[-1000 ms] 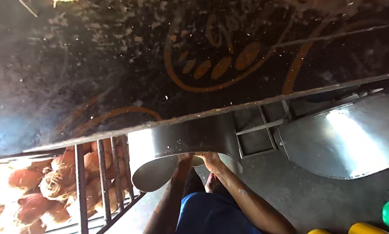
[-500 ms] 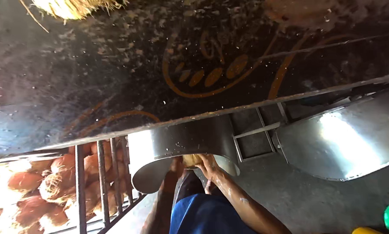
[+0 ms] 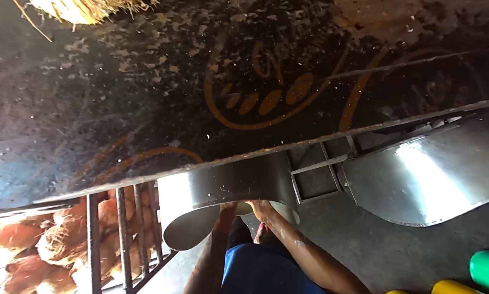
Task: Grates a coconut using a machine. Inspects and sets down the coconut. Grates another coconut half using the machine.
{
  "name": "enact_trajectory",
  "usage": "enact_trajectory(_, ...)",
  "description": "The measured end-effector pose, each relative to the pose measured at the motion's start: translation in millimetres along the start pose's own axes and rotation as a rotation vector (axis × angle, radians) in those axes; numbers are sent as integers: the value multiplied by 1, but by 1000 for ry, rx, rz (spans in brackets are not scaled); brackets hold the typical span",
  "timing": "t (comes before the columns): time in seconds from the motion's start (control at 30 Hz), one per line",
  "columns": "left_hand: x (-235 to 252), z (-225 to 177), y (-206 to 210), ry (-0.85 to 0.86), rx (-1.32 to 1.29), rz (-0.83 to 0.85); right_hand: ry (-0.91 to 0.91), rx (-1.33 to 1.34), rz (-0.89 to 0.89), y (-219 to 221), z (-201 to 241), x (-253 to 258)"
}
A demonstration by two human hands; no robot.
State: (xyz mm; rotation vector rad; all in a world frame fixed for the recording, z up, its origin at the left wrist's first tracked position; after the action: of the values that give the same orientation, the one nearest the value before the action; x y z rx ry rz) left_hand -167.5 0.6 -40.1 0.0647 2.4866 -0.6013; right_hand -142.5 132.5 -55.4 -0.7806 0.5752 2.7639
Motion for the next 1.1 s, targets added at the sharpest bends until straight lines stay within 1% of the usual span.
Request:
enact_trajectory(0.07,4,6,1,-40,-19,-6,-11,-66,-31,0,2,-3)
enact_trajectory(0.13,9,15,4,-101,-135,-29,-30,-190,-51,3,13,-10)
enact_trajectory(0.17,11,18,7,-117,-239,-42,-43,-260,-66,5,21,-12)
enact_trajectory(0.23,14,26,17,-127,-583,-31,-70,-345,-103,12,34,-16)
enact_trajectory(0.27,12,29,23,-141,-751,-10,-84,-336,-118,14,35,-19)
enact_trajectory(0.3,11,32,28,-163,-884,26,-77,-273,-118,13,33,-21)
enact_trajectory(0.33,12,32,31,-169,-971,88,-50,-151,-106,13,29,-21)
enact_trajectory(0.37,12,30,31,-154,-978,157,8,-14,-89,11,22,-19)
enact_trajectory(0.4,6,28,26,-131,-894,197,59,85,-81,10,15,-19)
enact_trajectory(0.43,1,25,17,-99,-735,202,86,141,-86,9,10,-19)
enact_trajectory(0.47,0,18,6,-46,-525,174,74,146,-87,8,10,-15)
enact_trajectory(0.53,-4,-5,-6,72,-98,121,-6,79,-37,3,12,-5)
enact_trajectory(0.57,-7,-14,-6,97,24,103,-20,88,-8,3,11,-3)
enact_trajectory(0.6,-5,-18,-5,93,61,61,-20,109,15,3,9,0)
enact_trajectory(0.67,3,-15,-4,54,-49,-51,-16,135,27,3,5,4)
enact_trajectory(0.7,6,-10,-2,47,-100,-76,-17,134,29,2,3,5)
enact_trajectory(0.87,16,6,2,-45,-246,-108,13,98,1,4,2,6)
enact_trajectory(0.93,17,9,6,-66,-275,-63,-5,60,-2,7,7,6)
enact_trajectory(1.0,18,14,9,-63,-356,-53,-26,32,-15,8,9,5)
enact_trajectory(1.1,24,31,18,-108,-478,-41,-25,-47,-47,7,11,3)
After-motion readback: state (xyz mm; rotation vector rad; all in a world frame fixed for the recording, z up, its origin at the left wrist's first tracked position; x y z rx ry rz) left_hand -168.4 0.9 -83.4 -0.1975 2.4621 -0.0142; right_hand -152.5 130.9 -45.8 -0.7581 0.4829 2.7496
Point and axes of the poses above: each hand's wrist, its own x-axis towards the middle knuckle, its own y-axis out of the palm, z = x × y, the point moved 10 cm from there along x, towards the middle knuckle, and after that the axes turned 6 degrees about x, right-handed, at the moved point
